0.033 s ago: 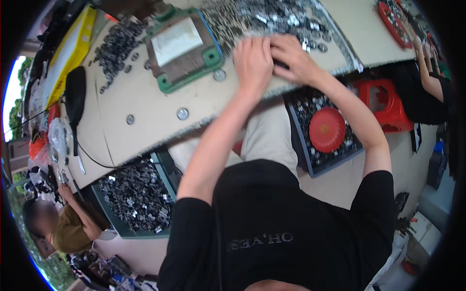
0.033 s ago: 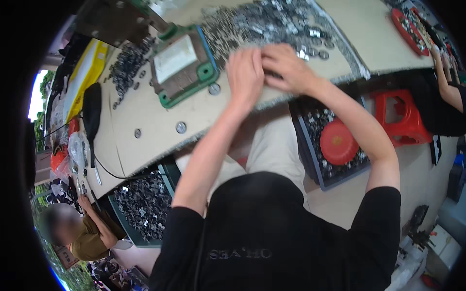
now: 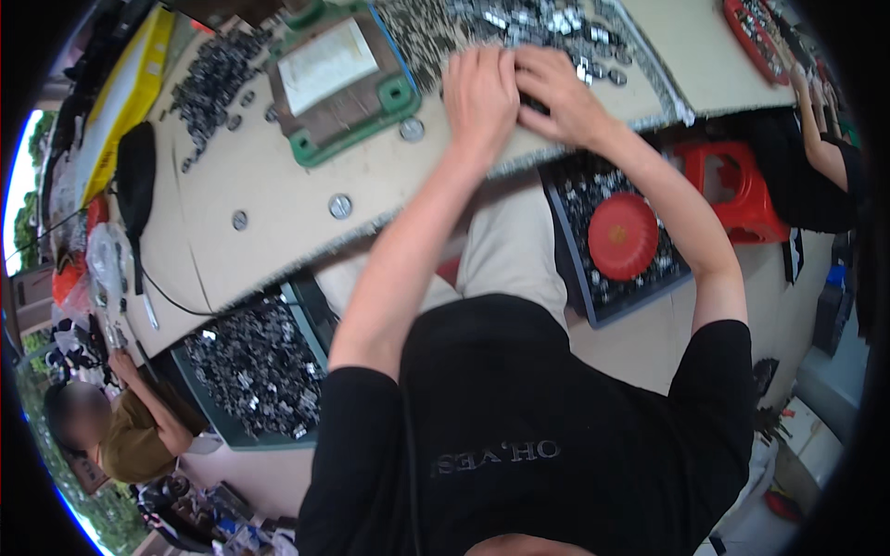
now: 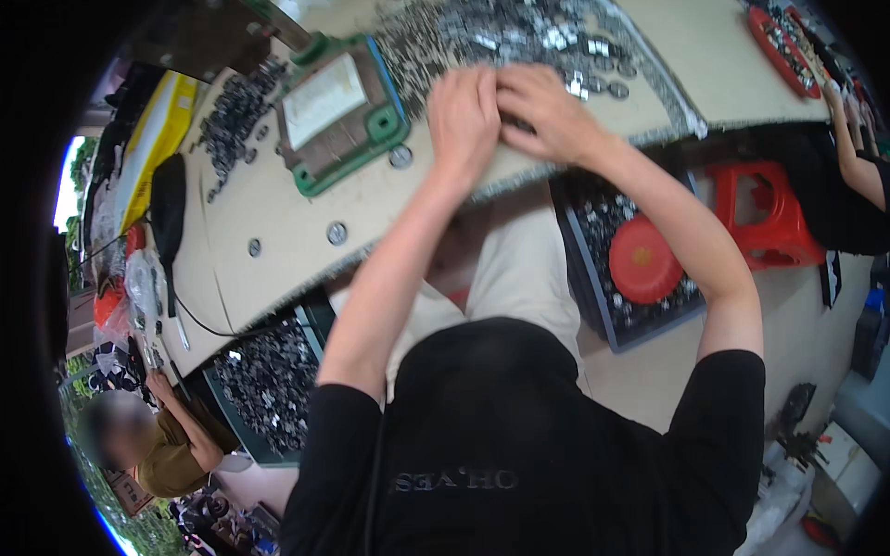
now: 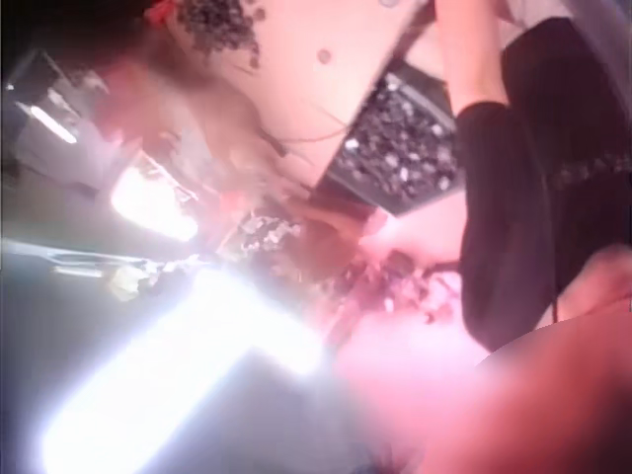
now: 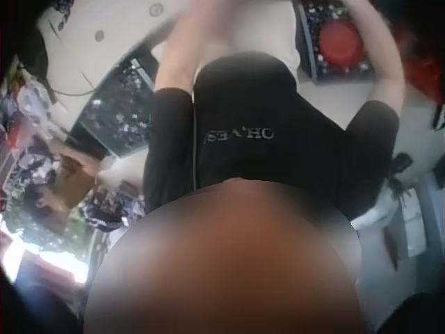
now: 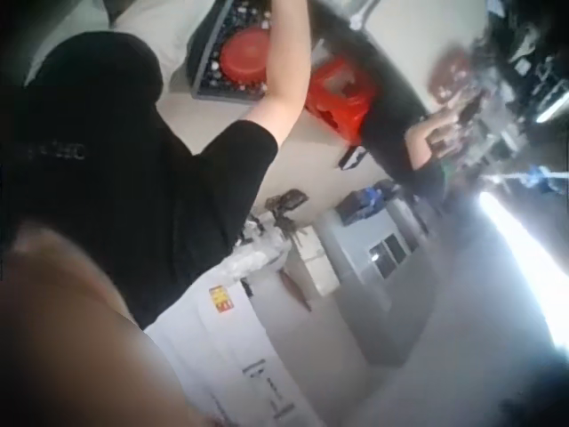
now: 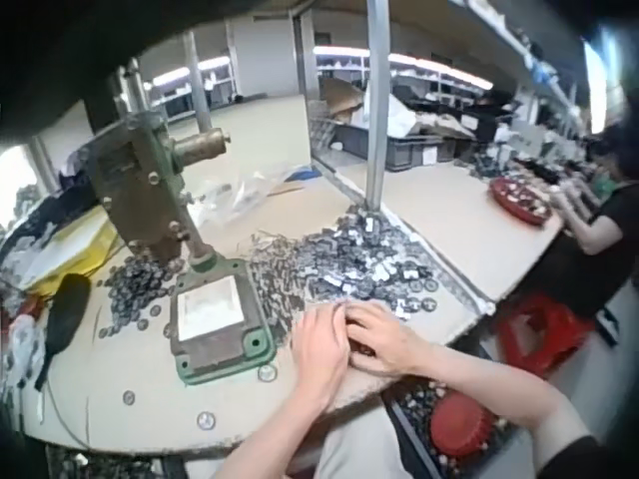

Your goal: Manually assemble small metal and plastic parts into a housing at a manufacturing workstation.

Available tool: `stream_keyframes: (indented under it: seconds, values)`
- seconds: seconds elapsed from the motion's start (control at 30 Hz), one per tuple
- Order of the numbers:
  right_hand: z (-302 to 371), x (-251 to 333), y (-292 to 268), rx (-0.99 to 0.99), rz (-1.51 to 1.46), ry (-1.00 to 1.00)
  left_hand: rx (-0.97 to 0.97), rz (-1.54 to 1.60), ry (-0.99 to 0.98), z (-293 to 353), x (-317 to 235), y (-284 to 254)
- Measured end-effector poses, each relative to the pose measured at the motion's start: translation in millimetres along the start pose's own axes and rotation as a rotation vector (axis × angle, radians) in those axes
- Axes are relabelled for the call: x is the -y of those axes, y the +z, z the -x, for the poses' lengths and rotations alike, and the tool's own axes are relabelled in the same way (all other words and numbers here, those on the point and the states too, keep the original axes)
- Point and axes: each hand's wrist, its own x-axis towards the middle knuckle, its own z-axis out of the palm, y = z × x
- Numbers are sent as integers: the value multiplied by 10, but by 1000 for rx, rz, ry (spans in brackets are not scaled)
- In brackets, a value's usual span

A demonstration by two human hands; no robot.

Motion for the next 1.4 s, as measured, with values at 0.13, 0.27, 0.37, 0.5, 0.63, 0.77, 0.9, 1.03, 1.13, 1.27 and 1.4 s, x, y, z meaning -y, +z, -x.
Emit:
stream_keyframes:
  seconds: [0.13, 0.27, 0.37, 0.5, 0.63, 0.77, 0.9, 1.03, 1.13, 1.27, 1.4]
  values:
    - [68, -34, -76, -73, 142, 108, -4, 81, 139, -188, -55, 71]
    - [-85, 168, -227, -132, -18, 197, 106, 237, 158, -344, -193, -333]
    - [-92, 192, -225, -140, 26, 192, 79, 188, 74, -303, -160, -839]
    - [-51, 182, -187, -279, 131, 142, -25, 117, -111, -54, 141, -1704]
    - [60, 79, -46, -283, 193, 169, 182, -345, -460, 427, 342, -2252]
    - [-252, 426, 99, -87, 148, 107, 322, -395, -350, 772, 513, -2175]
    - [-374, 445, 271, 39, 145, 26, 276, -212, -415, 805, 442, -2065]
    - [-421, 389, 287, -51, 258, -10, 213, -179, -248, 804, 405, -1764]
    - [-458, 555, 281, -187, 162, -20, 124, -271, -109, 690, 296, -1453]
    - [-491, 939, 479, -154, -48, 22, 123, -97, -350, 607, 171, -1616]
    - [-552, 1036, 582, -34, -75, 7, 12, -323, -304, 636, 484, -2171]
